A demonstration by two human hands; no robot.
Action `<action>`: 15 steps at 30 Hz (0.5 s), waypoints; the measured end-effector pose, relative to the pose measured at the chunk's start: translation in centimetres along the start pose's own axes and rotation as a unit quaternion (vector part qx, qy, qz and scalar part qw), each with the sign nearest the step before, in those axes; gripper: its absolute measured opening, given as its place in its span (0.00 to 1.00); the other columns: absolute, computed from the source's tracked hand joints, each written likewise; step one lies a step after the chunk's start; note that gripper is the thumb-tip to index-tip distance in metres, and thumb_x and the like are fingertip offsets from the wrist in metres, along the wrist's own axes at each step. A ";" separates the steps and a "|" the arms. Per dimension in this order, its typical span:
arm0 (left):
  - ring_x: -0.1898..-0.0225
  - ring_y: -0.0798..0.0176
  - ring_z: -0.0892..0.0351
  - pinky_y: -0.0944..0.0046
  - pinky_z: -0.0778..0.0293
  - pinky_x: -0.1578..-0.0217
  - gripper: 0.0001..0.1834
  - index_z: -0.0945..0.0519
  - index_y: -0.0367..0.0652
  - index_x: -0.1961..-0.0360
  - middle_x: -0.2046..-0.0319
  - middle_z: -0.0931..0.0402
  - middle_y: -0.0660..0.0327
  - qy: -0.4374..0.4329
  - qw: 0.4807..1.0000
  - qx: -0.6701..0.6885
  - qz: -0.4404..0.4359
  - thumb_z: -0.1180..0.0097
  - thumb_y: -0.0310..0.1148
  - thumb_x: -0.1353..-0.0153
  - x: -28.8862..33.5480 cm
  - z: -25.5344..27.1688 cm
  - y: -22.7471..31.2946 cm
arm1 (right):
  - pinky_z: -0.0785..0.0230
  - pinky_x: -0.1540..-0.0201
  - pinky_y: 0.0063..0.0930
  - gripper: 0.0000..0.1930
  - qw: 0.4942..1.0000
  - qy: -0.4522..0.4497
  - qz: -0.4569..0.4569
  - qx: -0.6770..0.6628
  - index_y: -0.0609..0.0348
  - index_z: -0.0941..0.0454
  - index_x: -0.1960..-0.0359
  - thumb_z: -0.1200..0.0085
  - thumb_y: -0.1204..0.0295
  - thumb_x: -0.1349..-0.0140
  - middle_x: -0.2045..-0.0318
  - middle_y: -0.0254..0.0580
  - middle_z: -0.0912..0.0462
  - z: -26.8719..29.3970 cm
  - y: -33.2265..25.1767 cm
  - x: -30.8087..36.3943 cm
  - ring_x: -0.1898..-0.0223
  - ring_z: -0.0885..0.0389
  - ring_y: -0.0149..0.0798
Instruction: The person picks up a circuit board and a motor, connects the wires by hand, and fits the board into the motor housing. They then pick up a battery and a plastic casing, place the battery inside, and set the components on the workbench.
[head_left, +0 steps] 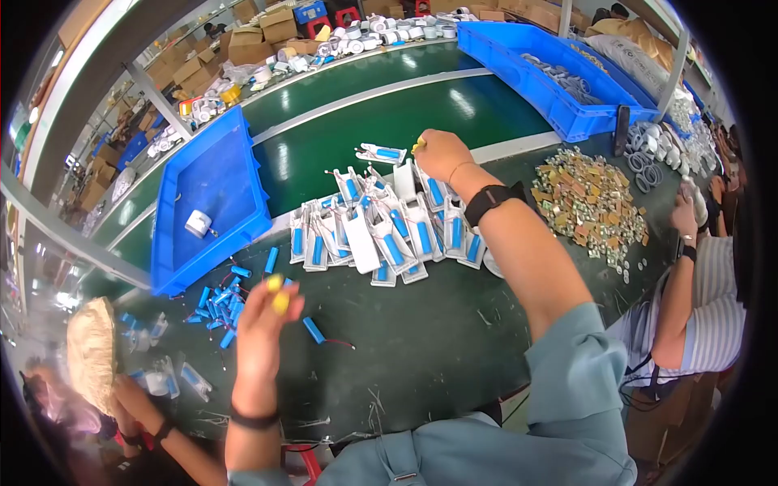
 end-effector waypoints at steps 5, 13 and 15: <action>0.63 0.66 0.20 0.69 0.24 0.60 0.17 0.27 0.37 0.45 0.58 0.19 0.56 0.148 0.985 -0.074 0.043 0.46 0.32 0.32 8.9 8.4 0.4 | 0.30 0.46 0.48 0.17 0.979 0.164 0.111 0.053 0.53 0.20 0.51 0.47 0.64 0.41 0.54 0.49 0.20 -5.7 -0.5 -2.1 0.45 0.25 0.53; 0.66 0.69 0.21 0.70 0.25 0.61 0.15 0.25 0.36 0.48 0.60 0.18 0.57 0.163 0.978 -0.103 0.082 0.46 0.31 0.32 11.0 13.1 -0.9 | 0.35 0.43 0.50 0.21 0.960 0.189 0.134 0.155 0.52 0.23 0.46 0.46 0.62 0.40 0.52 0.48 0.23 -5.2 -0.3 -1.6 0.43 0.29 0.52; 0.66 0.69 0.21 0.70 0.26 0.61 0.14 0.25 0.36 0.48 0.60 0.19 0.57 0.137 0.982 -0.094 0.090 0.47 0.30 0.32 10.4 12.6 -1.0 | 0.32 0.45 0.47 0.20 0.944 0.172 0.192 0.206 0.52 0.22 0.47 0.46 0.63 0.41 0.53 0.50 0.22 -1.1 -0.7 -1.5 0.45 0.26 0.52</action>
Point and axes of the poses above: each hand's wrist, its own x-axis away from the middle knuckle, its own z-axis out of the back of the hand, y = z × x, the point moved 3 cm from there along -x, towards the middle knuckle
